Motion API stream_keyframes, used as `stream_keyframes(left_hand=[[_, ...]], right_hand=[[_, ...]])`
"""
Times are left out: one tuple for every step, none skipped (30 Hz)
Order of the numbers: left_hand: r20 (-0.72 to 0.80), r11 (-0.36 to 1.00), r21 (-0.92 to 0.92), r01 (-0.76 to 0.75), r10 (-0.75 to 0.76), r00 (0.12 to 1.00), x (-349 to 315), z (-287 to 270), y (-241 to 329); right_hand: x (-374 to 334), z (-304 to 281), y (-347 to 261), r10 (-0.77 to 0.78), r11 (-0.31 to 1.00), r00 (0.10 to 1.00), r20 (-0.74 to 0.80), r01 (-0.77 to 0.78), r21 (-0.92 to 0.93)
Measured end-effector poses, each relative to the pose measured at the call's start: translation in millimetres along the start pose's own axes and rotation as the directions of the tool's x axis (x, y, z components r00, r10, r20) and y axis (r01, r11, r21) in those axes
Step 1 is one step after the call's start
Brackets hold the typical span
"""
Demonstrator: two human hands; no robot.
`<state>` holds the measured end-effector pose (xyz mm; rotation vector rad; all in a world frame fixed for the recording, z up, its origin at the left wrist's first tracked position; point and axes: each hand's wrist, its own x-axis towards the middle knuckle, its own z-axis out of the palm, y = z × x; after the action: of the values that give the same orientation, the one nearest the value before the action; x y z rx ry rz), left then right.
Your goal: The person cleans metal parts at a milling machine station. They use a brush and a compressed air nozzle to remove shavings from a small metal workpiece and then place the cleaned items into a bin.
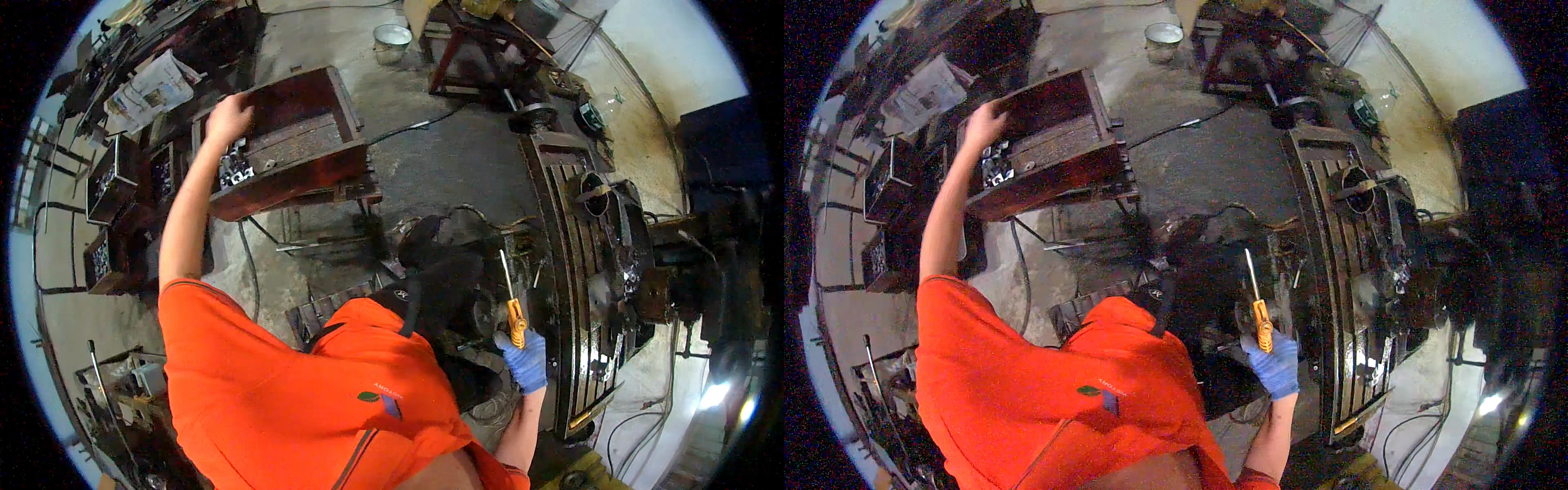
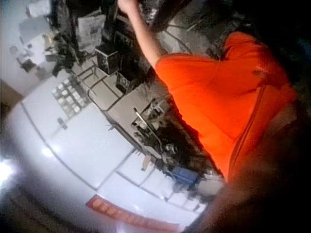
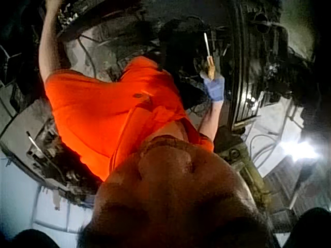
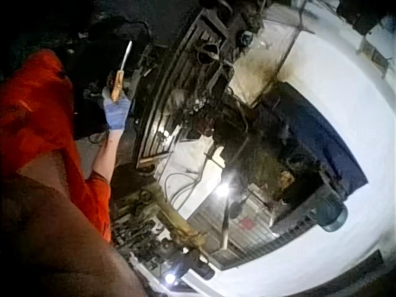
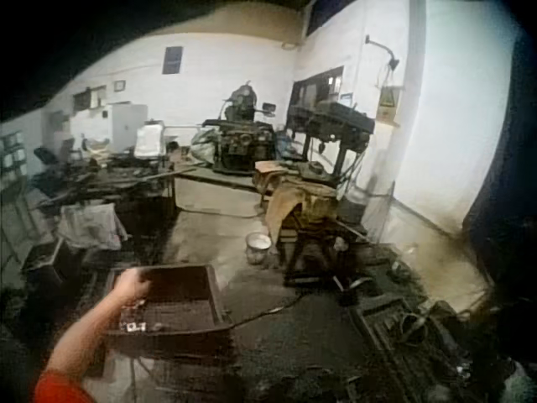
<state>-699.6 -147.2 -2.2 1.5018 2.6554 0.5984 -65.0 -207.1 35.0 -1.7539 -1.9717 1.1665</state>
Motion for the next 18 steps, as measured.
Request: stream_keyframes(left_hand=[[0.038, 0.978, 0.157, 0.140, -0.147, 0.988, -8, -14, -5], [0.048, 0.941, 0.291, 0.170, -0.192, 0.980, -10, -3, -44], [0.097, 0.909, 0.366, 0.202, -0.253, 0.962, -16, 0, -41], [0.142, 0.869, 0.440, 0.225, -0.315, 0.939, -23, 4, -35], [0.148, 0.857, 0.464, 0.225, -0.325, 0.934, -29, 12, -33], [0.154, 0.844, 0.488, 0.222, -0.334, 0.930, -32, 24, -33], [0.203, 0.809, 0.551, 0.203, -0.366, 0.908, -33, 33, -37], [0.234, 0.799, 0.581, 0.159, -0.350, 0.907, -37, 38, -42], [0.220, 0.792, 0.580, 0.189, -0.375, 0.900, -40, 42, -45], [0.209, 0.788, 0.577, 0.215, -0.397, 0.894, -40, 42, -40], [0.196, 0.795, 0.559, 0.237, -0.404, 0.893, -38, 42, -44], [0.183, 0.800, 0.540, 0.260, -0.413, 0.892, -37, 39, -48], [0.161, 0.818, 0.507, 0.273, -0.401, 0.902, -36, 38, -49], [0.137, 0.838, 0.443, 0.320, -0.416, 0.899, -35, 33, -45], [0.114, 0.852, 0.375, 0.365, -0.433, 0.894, -34, 28, -41], [0.094, 0.862, 0.304, 0.405, -0.450, 0.888, -32, 25, -38], [0.082, 0.884, 0.118, 0.452, -0.462, 0.883, -28, 23, -44], [0.140, 0.890, -0.171, 0.422, -0.402, 0.905, -22, 22, -47]], right_hand=[[0, 2, 9, -0.005, 1.000, 1.000, 0.011, 0.006, -0.024], [2, 2, 13, -0.026, 0.998, 0.999, 0.028, 0.027, -0.053], [4, 1, 8, 0.012, 0.992, 0.997, 0.079, -0.002, -0.124], [6, 3, 8, 0.022, 0.990, 0.997, 0.078, -0.011, -0.139], [7, 5, 8, 0.028, 0.988, 0.997, 0.077, -0.016, -0.156], [8, 8, 7, 0.036, 0.985, 0.997, 0.076, -0.022, -0.172], [7, 5, -13, 0.011, 0.994, 0.996, 0.084, -0.001, -0.113], [7, 6, -15, -0.008, 0.992, 0.997, 0.076, 0.017, -0.126], [6, 6, -14, -0.026, 0.990, 0.997, 0.068, 0.035, -0.138], [6, 6, -15, -0.041, 0.987, 0.998, 0.057, 0.049, -0.152], [6, 7, -14, -0.050, 0.981, 0.998, 0.029, 0.054, -0.186], [4, 7, -9, -0.046, 0.980, 0.999, 0.013, 0.047, -0.195], [0, 7, 0, -0.042, 0.978, 0.999, -0.002, 0.041, -0.203], [-2, 7, 6, -0.041, 0.977, 0.999, -0.018, 0.036, -0.211], [-4, 7, 10, -0.029, 0.975, 0.999, -0.020, 0.024, -0.220], [-6, 7, 14, -0.018, 0.973, 1.000, -0.021, 0.013, -0.230], [-8, 5, 16, -0.011, 0.970, 1.000, -0.024, 0.005, -0.242], [-9, 4, 16, -0.036, 0.965, 0.999, -0.028, 0.027, -0.261]])
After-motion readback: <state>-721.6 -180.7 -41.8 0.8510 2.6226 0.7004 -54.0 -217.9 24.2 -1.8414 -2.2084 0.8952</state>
